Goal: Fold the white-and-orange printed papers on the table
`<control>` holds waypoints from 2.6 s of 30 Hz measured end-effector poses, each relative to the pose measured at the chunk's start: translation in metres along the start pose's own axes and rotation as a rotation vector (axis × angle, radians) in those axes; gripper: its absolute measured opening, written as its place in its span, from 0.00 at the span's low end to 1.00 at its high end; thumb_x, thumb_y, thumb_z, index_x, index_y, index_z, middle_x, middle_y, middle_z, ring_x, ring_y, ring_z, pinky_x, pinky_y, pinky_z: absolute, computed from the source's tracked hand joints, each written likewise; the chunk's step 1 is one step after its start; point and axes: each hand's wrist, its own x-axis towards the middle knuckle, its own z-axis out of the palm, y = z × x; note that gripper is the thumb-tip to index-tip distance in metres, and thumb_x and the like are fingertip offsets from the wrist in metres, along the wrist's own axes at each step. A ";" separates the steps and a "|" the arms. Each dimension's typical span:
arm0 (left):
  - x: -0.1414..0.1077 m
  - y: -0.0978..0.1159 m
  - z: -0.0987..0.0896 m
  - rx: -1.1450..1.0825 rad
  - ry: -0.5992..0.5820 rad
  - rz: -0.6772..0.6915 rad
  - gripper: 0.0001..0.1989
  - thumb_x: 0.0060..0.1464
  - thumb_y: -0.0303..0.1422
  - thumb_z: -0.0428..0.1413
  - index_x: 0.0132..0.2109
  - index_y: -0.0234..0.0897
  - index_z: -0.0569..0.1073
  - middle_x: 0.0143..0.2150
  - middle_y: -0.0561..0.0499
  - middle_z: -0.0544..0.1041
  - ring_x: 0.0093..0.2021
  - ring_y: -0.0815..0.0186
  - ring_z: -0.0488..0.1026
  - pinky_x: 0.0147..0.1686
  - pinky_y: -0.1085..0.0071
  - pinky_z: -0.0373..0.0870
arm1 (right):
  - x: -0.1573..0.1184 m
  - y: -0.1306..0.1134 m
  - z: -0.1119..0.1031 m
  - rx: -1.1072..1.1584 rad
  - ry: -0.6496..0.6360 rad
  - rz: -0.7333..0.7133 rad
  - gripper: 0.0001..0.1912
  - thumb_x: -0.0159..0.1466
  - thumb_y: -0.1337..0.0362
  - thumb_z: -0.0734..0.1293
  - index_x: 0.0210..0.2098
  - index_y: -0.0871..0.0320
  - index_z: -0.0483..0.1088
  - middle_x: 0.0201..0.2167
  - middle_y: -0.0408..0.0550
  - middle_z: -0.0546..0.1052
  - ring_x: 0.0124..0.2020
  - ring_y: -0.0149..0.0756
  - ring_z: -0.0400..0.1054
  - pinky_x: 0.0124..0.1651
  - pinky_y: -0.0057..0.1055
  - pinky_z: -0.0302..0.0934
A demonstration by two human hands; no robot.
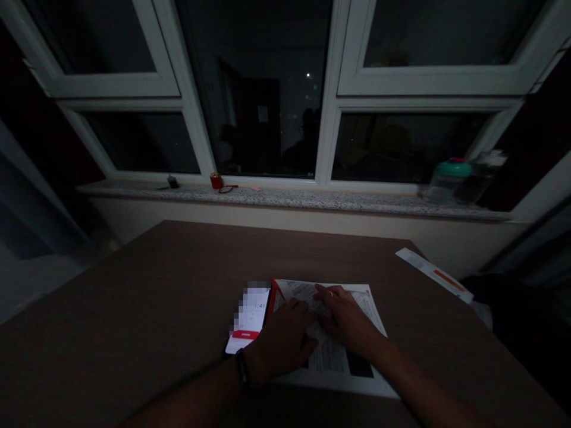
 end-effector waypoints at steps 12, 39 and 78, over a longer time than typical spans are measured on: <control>-0.001 -0.001 0.001 0.018 -0.007 0.003 0.22 0.58 0.35 0.58 0.58 0.41 0.67 0.53 0.45 0.69 0.55 0.52 0.63 0.54 0.56 0.64 | -0.006 0.007 0.005 -0.108 0.066 0.084 0.25 0.63 0.69 0.63 0.60 0.57 0.64 0.57 0.56 0.71 0.56 0.50 0.61 0.57 0.47 0.58; 0.000 0.002 0.001 0.005 -0.010 -0.009 0.18 0.59 0.32 0.57 0.56 0.42 0.68 0.53 0.46 0.69 0.55 0.53 0.63 0.54 0.57 0.64 | -0.009 0.007 0.000 -0.022 0.053 0.008 0.21 0.64 0.68 0.63 0.57 0.57 0.66 0.60 0.55 0.67 0.60 0.46 0.59 0.61 0.45 0.56; -0.001 -0.012 0.017 0.196 0.110 -0.078 0.15 0.68 0.37 0.49 0.58 0.38 0.67 0.62 0.43 0.67 0.62 0.52 0.63 0.61 0.48 0.55 | -0.008 -0.004 -0.017 0.076 -0.023 0.211 0.12 0.66 0.60 0.64 0.47 0.55 0.73 0.41 0.51 0.74 0.42 0.41 0.71 0.46 0.34 0.62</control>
